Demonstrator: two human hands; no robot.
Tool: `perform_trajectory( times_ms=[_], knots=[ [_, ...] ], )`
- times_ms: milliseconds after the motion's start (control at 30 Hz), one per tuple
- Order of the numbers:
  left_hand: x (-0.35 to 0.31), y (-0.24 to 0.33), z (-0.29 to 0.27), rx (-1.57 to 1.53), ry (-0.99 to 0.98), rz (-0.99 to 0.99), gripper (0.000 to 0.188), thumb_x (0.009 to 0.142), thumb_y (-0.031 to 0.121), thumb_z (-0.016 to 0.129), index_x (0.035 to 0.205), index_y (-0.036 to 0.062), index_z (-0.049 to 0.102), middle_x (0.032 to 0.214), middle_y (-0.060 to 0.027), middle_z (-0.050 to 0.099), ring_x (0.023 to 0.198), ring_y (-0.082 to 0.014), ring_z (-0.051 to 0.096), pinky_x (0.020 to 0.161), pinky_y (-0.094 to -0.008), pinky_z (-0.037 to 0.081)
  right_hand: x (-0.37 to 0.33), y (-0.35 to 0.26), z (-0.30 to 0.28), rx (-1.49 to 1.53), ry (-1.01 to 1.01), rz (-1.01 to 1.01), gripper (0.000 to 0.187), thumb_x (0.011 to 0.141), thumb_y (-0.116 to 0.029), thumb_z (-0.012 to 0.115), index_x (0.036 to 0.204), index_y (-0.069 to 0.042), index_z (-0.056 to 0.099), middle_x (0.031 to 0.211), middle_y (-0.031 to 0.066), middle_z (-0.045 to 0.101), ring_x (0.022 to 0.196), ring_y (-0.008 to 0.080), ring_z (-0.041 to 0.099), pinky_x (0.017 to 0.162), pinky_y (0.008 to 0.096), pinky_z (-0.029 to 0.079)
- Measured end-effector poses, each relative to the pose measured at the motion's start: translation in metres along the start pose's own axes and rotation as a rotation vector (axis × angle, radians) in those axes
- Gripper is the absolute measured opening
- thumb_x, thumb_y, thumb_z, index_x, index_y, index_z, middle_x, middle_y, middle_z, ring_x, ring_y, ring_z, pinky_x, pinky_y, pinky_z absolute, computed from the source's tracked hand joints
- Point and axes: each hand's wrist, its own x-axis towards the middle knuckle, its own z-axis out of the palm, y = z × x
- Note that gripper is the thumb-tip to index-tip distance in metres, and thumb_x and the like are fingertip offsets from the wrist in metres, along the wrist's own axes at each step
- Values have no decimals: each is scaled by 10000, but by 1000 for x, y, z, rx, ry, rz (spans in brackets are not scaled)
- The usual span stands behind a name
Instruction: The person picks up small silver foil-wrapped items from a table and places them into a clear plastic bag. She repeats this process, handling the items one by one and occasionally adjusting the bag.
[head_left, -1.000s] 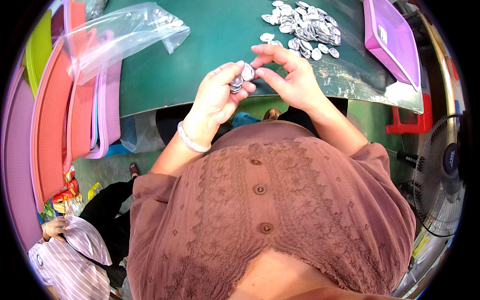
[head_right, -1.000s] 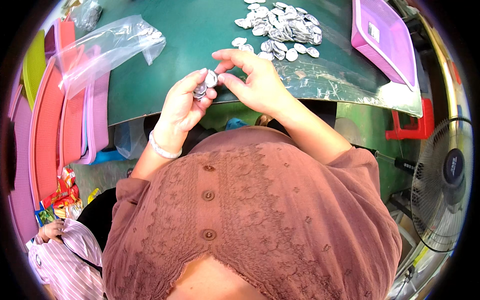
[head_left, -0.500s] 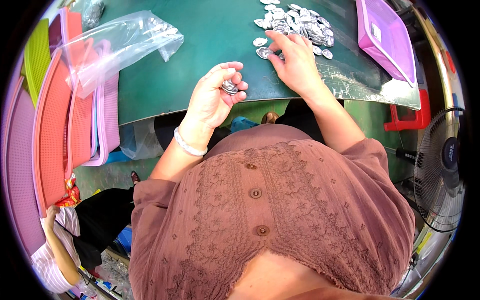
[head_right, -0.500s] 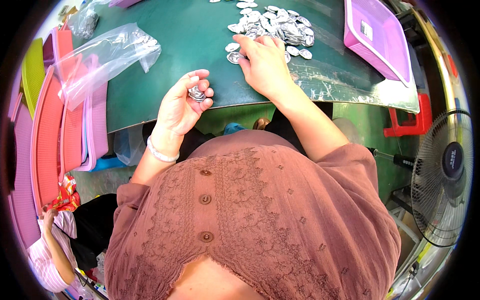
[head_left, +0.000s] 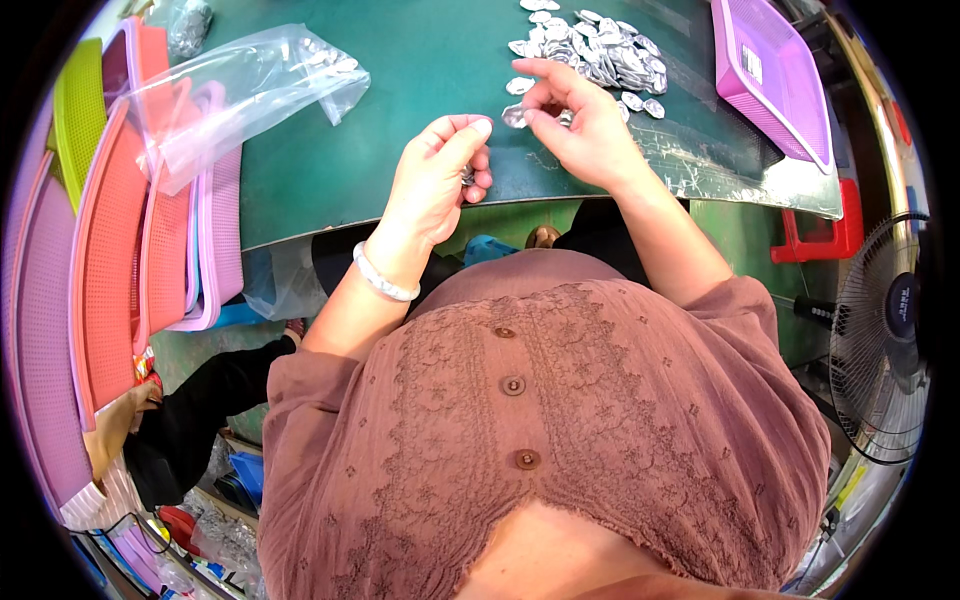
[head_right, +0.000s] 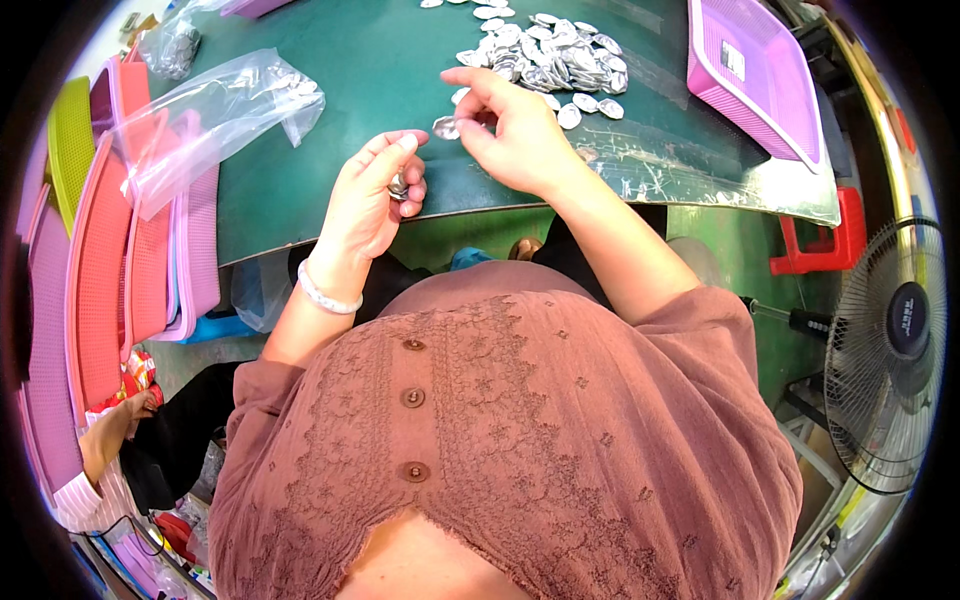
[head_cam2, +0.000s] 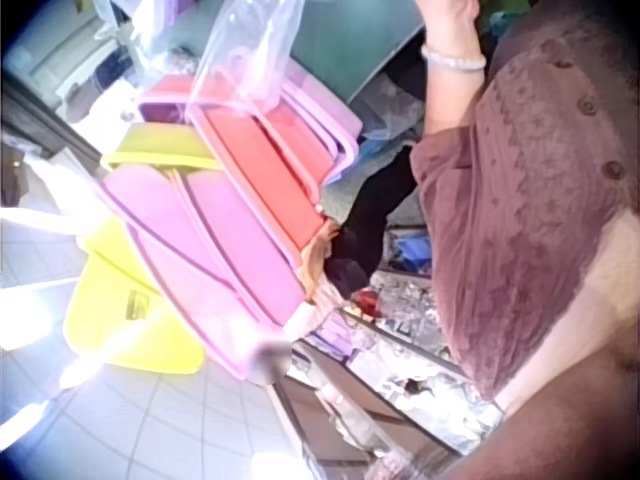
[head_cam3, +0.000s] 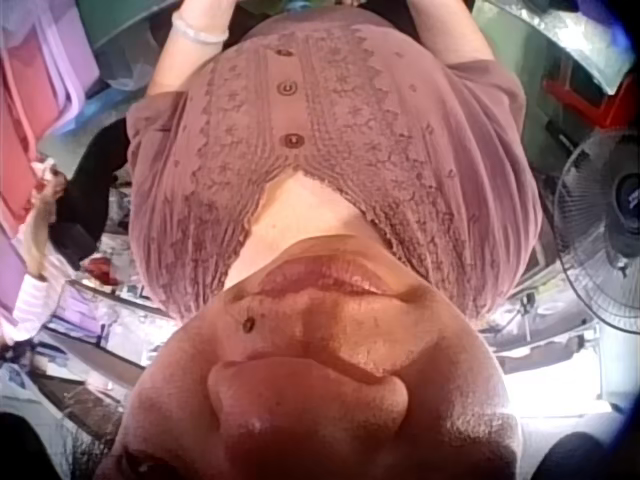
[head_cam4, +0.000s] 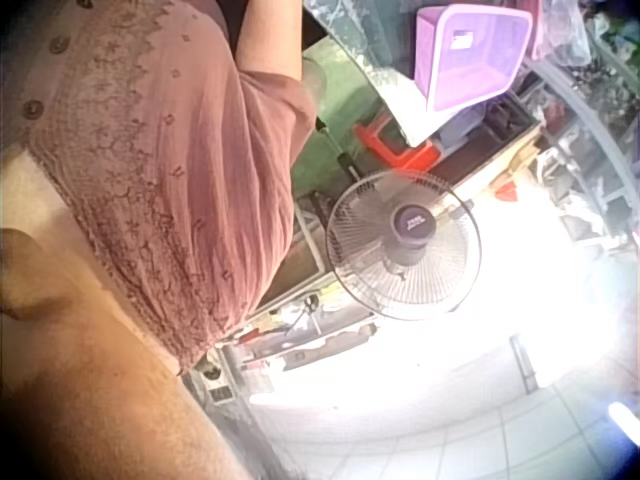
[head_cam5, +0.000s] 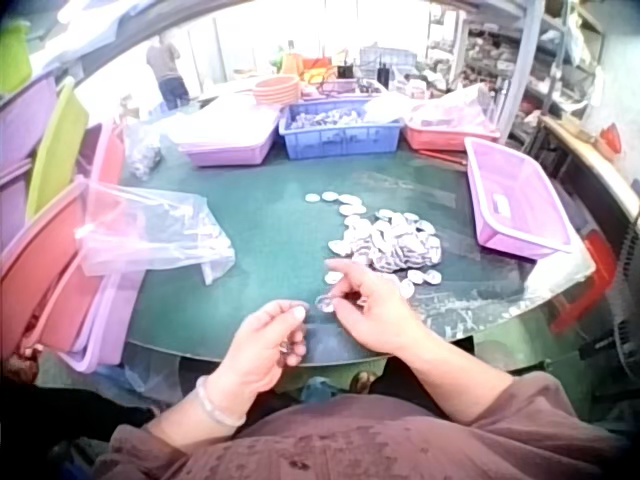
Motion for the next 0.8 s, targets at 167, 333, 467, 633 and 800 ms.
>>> perform_trajectory(
  times_ms=[167,333,467,633,800],
  knots=[
    [0,3,-4,-1,-138,-137,188,864,222,554,859,34,559,648,-26,544,483,-86,467,391,-192,335,0,-20,-1,124,-266,95,472,797,22,529,1251,-48,417,822,13,553,772,71,521,733,229,428],
    [-2,1,-7,-147,-178,-205,184,869,206,539,881,24,567,664,-29,559,498,-78,474,409,-183,349,0,-22,1,353,-153,175,462,797,12,541,1242,-37,422,891,52,566,793,85,543,708,221,443],
    [-5,-1,-2,-142,-90,-109,188,864,179,541,933,9,579,704,-49,593,522,-79,493,429,-183,364,-2,-20,0,469,-122,255,460,793,5,555,1232,-18,423,889,56,574,800,87,547,701,215,446],
    [-8,-1,0,-66,-32,-40,181,862,158,539,940,3,590,750,-80,626,529,-86,509,433,-193,375,-6,-20,6,478,-139,257,448,793,6,578,1216,-7,433,885,52,584,812,94,557,730,216,448],
    [-11,1,0,-34,-54,-29,180,868,161,525,925,2,590,754,-92,631,523,-90,511,439,-198,385,-5,-20,8,512,-108,283,424,787,2,586,1190,3,451,859,48,588,790,91,564,727,220,452]
  ],
)
